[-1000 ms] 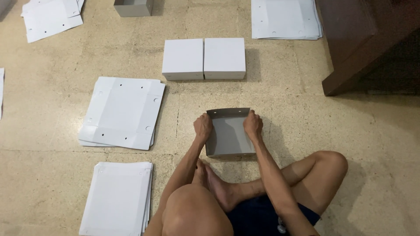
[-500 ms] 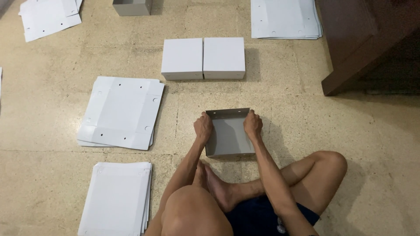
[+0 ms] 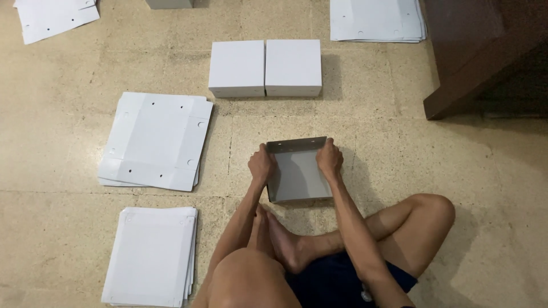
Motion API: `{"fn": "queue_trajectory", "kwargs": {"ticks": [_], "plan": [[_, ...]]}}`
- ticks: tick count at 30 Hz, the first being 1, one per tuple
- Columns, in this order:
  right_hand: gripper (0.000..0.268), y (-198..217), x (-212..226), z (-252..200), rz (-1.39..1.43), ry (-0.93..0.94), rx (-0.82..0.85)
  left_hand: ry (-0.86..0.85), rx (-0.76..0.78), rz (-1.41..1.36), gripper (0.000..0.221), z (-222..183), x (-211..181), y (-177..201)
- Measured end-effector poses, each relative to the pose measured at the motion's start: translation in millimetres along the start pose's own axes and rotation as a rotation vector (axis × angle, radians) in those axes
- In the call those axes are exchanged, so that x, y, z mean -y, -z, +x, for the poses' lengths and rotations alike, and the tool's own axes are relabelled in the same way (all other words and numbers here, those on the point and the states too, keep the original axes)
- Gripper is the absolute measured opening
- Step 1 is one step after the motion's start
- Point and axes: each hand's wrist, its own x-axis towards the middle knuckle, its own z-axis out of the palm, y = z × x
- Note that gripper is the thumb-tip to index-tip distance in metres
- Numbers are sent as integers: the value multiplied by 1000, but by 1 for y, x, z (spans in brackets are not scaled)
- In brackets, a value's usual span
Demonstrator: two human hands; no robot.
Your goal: Folding flat cardboard sheets into boxes and stacking them.
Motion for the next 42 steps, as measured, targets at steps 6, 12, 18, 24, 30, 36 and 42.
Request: {"fn": "queue_trajectory", "kwargs": {"ticks": [6,12,18,24,30,36,42], "plan": [[61,33,3,-20,179,-55,200,-14,149,-220,38,-29,-2,19],[68,59,-40,-77,19,3,369,-47,383,187,49,-78,28,9],[54,48,-81,-95,-95,-50,579,-117,482,301,40,-111,43,3],[53,2,-118,-76,-166,-60,614,-82,392,321,32,-90,68,-40],[38,6,-115,-70,-179,-87,629,-70,327,279,30,-85,76,-51],[34,-28,-141,-51,-214,-146,615,-54,282,261,33,-74,86,-64],[67,38,-80,-89,3,-72,506,46,213,50,42,-102,51,-15]]}}
